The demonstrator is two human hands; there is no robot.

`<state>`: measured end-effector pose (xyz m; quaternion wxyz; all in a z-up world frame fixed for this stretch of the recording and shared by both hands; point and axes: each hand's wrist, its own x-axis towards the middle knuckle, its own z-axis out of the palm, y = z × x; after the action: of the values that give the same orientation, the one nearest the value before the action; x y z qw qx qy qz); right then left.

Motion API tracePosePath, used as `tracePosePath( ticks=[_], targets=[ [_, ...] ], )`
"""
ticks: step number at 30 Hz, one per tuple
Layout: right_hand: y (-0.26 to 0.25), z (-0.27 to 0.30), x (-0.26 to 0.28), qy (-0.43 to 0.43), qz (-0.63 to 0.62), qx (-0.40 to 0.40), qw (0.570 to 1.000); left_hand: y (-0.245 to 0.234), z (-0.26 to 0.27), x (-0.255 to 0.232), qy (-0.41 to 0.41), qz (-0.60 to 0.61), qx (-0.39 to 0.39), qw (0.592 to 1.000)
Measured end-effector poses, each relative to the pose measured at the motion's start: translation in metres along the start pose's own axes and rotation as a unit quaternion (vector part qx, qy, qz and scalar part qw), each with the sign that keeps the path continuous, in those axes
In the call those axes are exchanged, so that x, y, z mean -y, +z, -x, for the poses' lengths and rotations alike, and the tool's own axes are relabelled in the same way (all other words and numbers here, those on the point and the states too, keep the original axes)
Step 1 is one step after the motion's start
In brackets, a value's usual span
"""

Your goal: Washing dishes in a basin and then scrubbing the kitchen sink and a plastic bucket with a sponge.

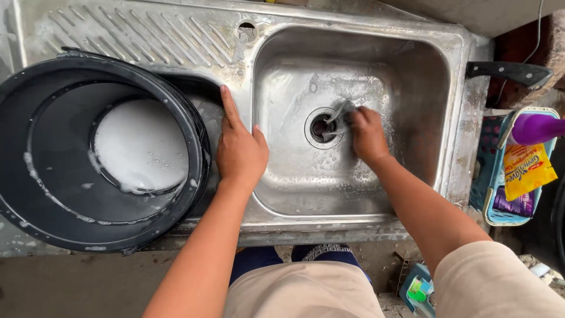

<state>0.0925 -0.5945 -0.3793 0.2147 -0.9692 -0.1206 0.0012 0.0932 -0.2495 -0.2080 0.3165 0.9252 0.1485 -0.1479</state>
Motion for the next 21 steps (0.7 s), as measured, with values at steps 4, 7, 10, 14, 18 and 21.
tracePosePath(
  ticks=[4,7,10,14,18,21],
  targets=[
    [0.013,-0.052,-0.030,0.172,-0.002,-0.184,0.968,0.004,-0.001,-0.006,-0.012,-0.013,-0.026,1.000],
    [0.064,-0.099,0.039,0.223,-0.088,-0.294,0.925,0.006,0.001,-0.004,-0.018,-0.029,-0.030,0.999],
    [0.069,-0.083,0.158,0.020,-0.245,-0.040,0.968,0.006,0.000,-0.013,-0.046,-0.040,-0.011,0.998],
    [0.025,-0.004,0.176,-0.088,-0.235,0.126,0.960,0.003,0.001,-0.010,-0.050,-0.036,-0.016,0.998],
    [-0.007,-0.006,0.083,-0.237,-0.069,0.269,0.931,0.006,-0.004,-0.006,-0.039,-0.048,-0.029,0.998],
    [0.001,-0.040,0.050,-0.186,0.001,0.201,0.962,0.005,-0.003,-0.007,-0.042,-0.055,-0.014,0.998]
  ],
)
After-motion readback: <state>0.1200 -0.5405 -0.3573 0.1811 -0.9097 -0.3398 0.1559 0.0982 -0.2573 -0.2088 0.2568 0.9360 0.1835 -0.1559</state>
